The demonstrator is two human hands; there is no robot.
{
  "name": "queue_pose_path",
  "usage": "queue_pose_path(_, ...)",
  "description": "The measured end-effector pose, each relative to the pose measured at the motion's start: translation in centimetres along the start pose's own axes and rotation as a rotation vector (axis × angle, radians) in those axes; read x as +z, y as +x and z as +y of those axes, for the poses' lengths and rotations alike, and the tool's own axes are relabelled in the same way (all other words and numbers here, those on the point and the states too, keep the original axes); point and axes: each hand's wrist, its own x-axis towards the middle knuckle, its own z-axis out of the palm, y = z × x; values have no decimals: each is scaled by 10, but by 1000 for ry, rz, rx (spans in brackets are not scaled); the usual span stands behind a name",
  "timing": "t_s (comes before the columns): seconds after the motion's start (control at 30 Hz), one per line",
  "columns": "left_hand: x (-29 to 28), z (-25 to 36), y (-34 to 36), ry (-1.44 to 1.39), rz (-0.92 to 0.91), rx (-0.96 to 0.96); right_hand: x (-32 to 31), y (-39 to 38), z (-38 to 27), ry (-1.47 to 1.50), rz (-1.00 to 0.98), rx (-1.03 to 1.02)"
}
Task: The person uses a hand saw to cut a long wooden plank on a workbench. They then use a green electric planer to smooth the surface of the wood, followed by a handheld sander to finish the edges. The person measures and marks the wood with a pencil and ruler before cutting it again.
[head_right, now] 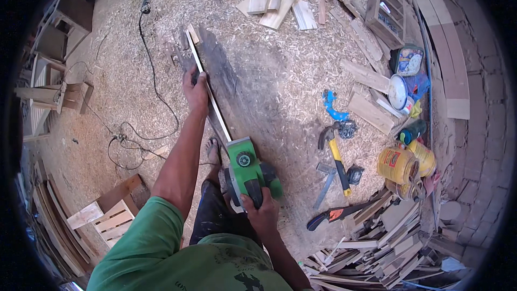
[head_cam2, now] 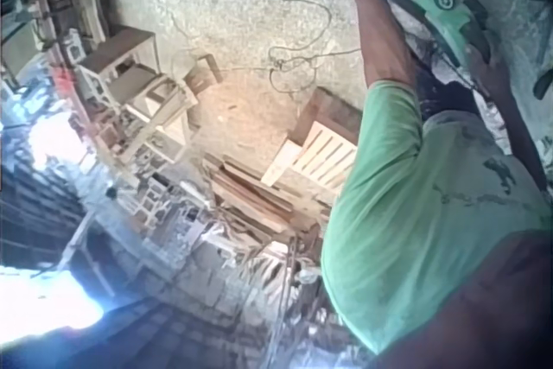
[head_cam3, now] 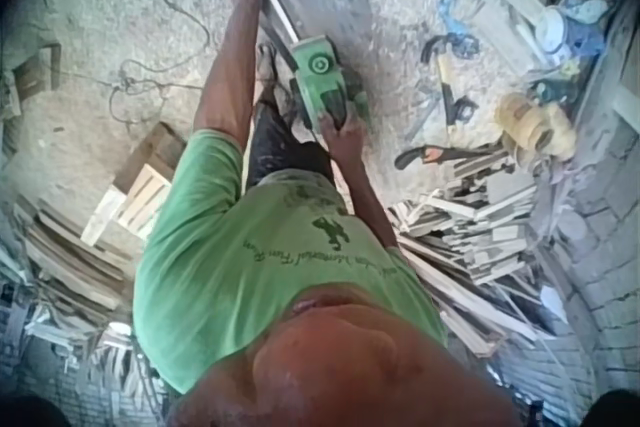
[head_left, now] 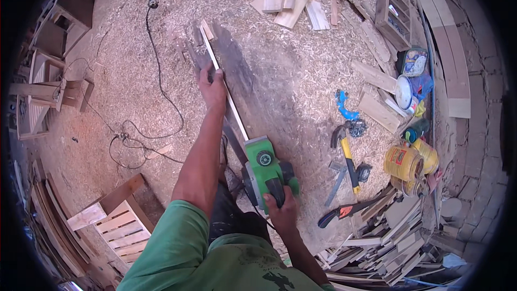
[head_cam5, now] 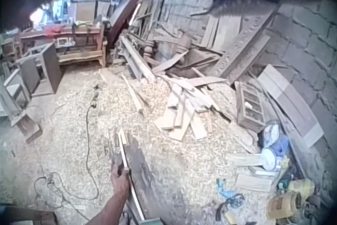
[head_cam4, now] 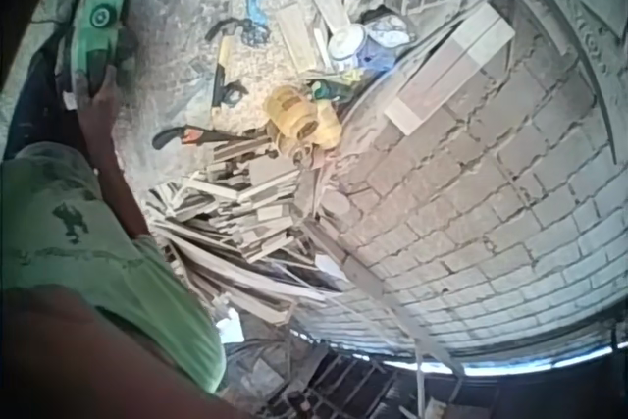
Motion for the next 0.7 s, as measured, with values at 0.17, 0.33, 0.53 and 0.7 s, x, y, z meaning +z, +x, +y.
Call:
queue_pose_path(0.17, -9, 9, 2, -40, -55, -51, 13, 28, -13, -13, -32, 2)
queue_pose_path(0.33, -15, 29, 5, -72, -114, -164, 30, 71, -50, 18, -24, -40)
queue_pose_path(0.53, -32, 36, 25, -71, -213, -353, 53, 142, -108, 0, -50, -112)
queue_pose_path(0.7, -68, 50, 46, -220, -347, -600, 76, 197, -159, 14, -68, -75)
